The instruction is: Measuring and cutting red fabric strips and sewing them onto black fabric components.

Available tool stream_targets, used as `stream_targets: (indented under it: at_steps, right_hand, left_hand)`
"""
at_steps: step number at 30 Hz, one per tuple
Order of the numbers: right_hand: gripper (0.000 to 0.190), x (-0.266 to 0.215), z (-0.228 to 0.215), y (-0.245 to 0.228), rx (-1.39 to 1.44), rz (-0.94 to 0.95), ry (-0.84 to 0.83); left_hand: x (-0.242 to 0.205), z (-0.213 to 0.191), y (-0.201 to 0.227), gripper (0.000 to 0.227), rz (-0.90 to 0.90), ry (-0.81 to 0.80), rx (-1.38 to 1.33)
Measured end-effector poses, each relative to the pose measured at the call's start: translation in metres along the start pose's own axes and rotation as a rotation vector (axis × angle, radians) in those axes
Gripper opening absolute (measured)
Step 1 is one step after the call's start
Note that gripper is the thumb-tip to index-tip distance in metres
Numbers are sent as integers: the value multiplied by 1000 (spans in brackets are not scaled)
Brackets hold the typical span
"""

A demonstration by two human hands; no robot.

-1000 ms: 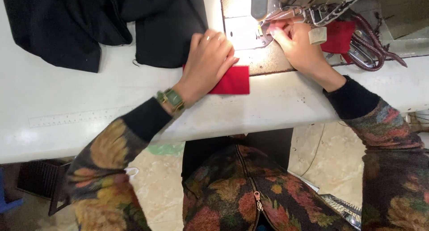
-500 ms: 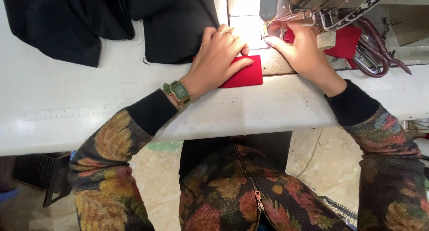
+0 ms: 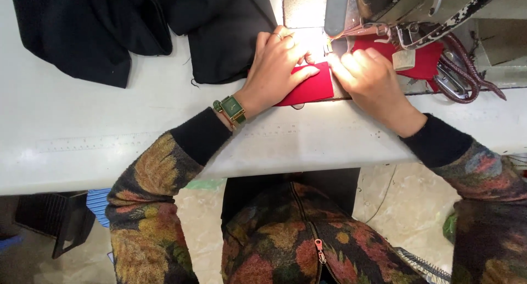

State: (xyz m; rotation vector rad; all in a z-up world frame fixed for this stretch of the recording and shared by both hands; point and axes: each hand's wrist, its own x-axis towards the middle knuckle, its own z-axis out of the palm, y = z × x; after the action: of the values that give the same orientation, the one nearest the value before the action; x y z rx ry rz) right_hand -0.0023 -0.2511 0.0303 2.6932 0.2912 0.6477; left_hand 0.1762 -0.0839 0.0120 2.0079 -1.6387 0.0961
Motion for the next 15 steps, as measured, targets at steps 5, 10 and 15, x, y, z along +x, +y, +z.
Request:
stream_targets:
  at_steps: [5,10,15]
  right_hand:
    - [51,-2,-14,13,-695,179,-232]
    - [16,-10,-5,19,85,33,-41]
    - [23,-2,-23,23,540,-73,-40]
  left_hand:
    - [2,0,-1,30,-9,28,-128]
    - [2,-1,-1,29,25,15,-187]
    - [3,-9,-2,30,123,34,-226]
